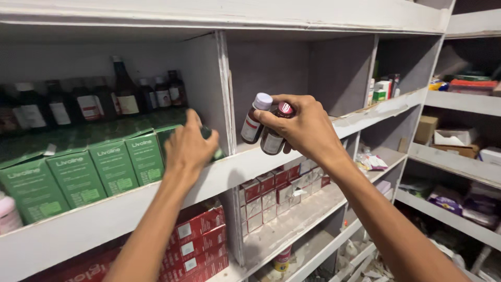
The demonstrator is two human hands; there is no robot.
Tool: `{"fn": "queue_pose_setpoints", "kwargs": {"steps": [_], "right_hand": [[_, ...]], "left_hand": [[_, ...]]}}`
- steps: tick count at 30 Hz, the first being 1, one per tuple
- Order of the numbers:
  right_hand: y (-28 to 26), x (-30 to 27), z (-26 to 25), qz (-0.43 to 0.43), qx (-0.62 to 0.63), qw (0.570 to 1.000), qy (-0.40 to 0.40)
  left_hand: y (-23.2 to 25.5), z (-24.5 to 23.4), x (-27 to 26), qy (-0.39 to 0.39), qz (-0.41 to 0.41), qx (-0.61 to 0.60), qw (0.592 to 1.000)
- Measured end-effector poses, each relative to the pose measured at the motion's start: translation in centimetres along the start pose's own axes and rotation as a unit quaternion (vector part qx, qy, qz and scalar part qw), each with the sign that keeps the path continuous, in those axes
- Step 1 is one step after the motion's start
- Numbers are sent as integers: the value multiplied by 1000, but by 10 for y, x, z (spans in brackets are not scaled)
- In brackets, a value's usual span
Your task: The person organizes medicine boxes and bottles by picking them up from shelves and arranging them into different shelf compartments by hand.
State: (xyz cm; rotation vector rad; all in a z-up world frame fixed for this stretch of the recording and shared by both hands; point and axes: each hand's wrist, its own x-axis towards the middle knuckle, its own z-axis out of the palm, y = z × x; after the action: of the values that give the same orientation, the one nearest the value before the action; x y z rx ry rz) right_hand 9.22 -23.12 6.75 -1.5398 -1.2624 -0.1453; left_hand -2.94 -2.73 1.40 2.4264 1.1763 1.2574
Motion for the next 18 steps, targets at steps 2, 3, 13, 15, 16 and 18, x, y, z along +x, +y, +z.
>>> {"fn": "queue_pose_setpoints", "kwargs": {"steps": [2,3,13,15,16,18], "right_hand": [[-2,0,0,-4,-12,1000,3],[-1,-1,-1,-12,-21,1000,3],[25,-57,-78,-33,-257,965,45],[44,-79,-112,-42,-260,963,52],[54,-89,-135,-33,-268,961,57],[75,-111,-177,-20,-301,949,86]], "left_hand": [[10,-22,0,156,115,18,981],[18,-31,0,201,170,23,964],[127,-4,-66,204,420,-77,881],[159,21,-82,188,431,-91,878],[181,34,-92,179,437,-92,877],[224,61,-110,166,461,-135,861]]}}
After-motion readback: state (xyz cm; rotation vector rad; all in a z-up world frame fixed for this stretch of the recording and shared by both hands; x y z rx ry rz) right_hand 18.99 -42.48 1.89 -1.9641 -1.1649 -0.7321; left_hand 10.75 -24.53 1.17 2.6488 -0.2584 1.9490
